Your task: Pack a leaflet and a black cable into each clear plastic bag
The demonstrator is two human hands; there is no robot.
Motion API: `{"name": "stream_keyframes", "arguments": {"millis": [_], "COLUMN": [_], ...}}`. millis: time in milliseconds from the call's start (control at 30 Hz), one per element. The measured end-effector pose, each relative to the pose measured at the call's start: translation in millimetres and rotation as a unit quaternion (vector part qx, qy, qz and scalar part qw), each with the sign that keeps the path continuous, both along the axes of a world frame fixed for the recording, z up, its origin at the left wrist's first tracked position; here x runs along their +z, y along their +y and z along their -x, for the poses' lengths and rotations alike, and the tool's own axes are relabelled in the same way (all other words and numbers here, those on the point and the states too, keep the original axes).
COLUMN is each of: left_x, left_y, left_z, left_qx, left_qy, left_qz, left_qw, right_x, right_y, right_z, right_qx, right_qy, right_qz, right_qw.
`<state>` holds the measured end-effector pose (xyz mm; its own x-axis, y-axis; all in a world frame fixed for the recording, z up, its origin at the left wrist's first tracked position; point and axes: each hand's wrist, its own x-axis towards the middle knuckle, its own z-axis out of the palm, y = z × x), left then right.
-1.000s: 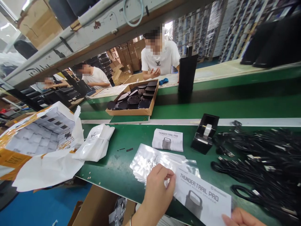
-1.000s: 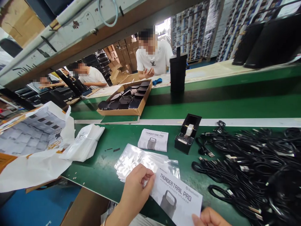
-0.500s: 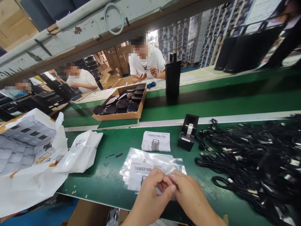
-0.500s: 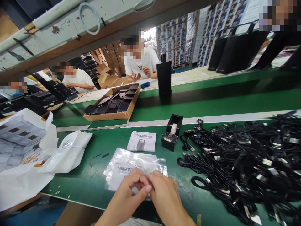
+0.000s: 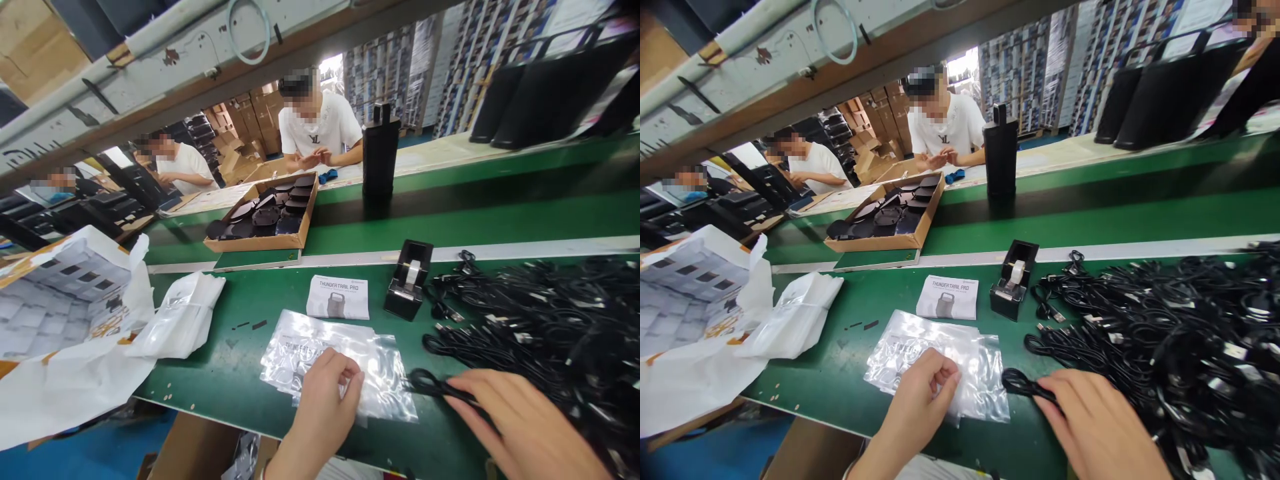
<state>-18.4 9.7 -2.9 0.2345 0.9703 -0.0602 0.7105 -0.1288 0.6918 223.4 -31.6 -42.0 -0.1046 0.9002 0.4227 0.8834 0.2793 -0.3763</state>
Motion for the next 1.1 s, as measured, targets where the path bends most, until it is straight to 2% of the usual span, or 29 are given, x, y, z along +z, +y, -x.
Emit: {"name": "stream_keyframes", "arguments": {"millis": [133, 267, 367, 500, 633, 700, 800, 900, 1000, 1100], "left_x": [-0.4, -1.1, -0.6, 3.1, 15.9, 26.1, 40.7, 46.4, 40.7, 30.0], "left_y": [-2.2, -5.2, -7.7, -7.4, 2.9, 11.1, 23.3, 32.6, 39.6, 44.9], "left_z": [1.8, 2.7, 1.2, -0.9, 3.6, 10.2, 25.6, 43.1, 54.1, 52.8], "left_qx": [0.043, 0.062, 0.039, 0.023, 0.068, 0.097, 0.123, 0.141, 0.159, 0.127], "left_qy": [-0.073, -0.133, -0.141, -0.152, -0.216, -0.249, -0.289, -0.332, -0.39, -0.461], "left_qz": [0.036, 0.023, 0.004, -0.019, -0.023, -0.021, -0.035, -0.074, -0.064, 0.001], "left_qw": [0.996, 0.989, 0.989, 0.988, 0.974, 0.963, 0.949, 0.93, 0.905, 0.878], "right_x": [5.1, 1.6, 9.5, 37.4, 66.3, 79.4, 102.5, 132.3, 161.8, 180.8], "right_y": [10.4, 16.6, 26.6, 42.6, 49.8, 54.4, 69.3, 89.0, 104.0, 111.9], "right_z": [47.1, 61.2, 69.8, 89.0, 101.6, 104.3, 108.5, 113.6, 117.3, 118.8], "right_qx": [0.067, 0.087, 0.094, 0.1, 0.172, 0.208, 0.234, 0.268, 0.3, 0.318], "right_qy": [0.093, 0.083, 0.073, 0.111, 0.21, 0.227, 0.154, 0.117, 0.092, 0.054], "right_qz": [0.107, 0.126, 0.156, 0.233, 0.294, 0.317, 0.3, 0.278, 0.239, 0.204], "right_qw": [0.988, 0.985, 0.981, 0.961, 0.917, 0.897, 0.912, 0.915, 0.919, 0.924]}}
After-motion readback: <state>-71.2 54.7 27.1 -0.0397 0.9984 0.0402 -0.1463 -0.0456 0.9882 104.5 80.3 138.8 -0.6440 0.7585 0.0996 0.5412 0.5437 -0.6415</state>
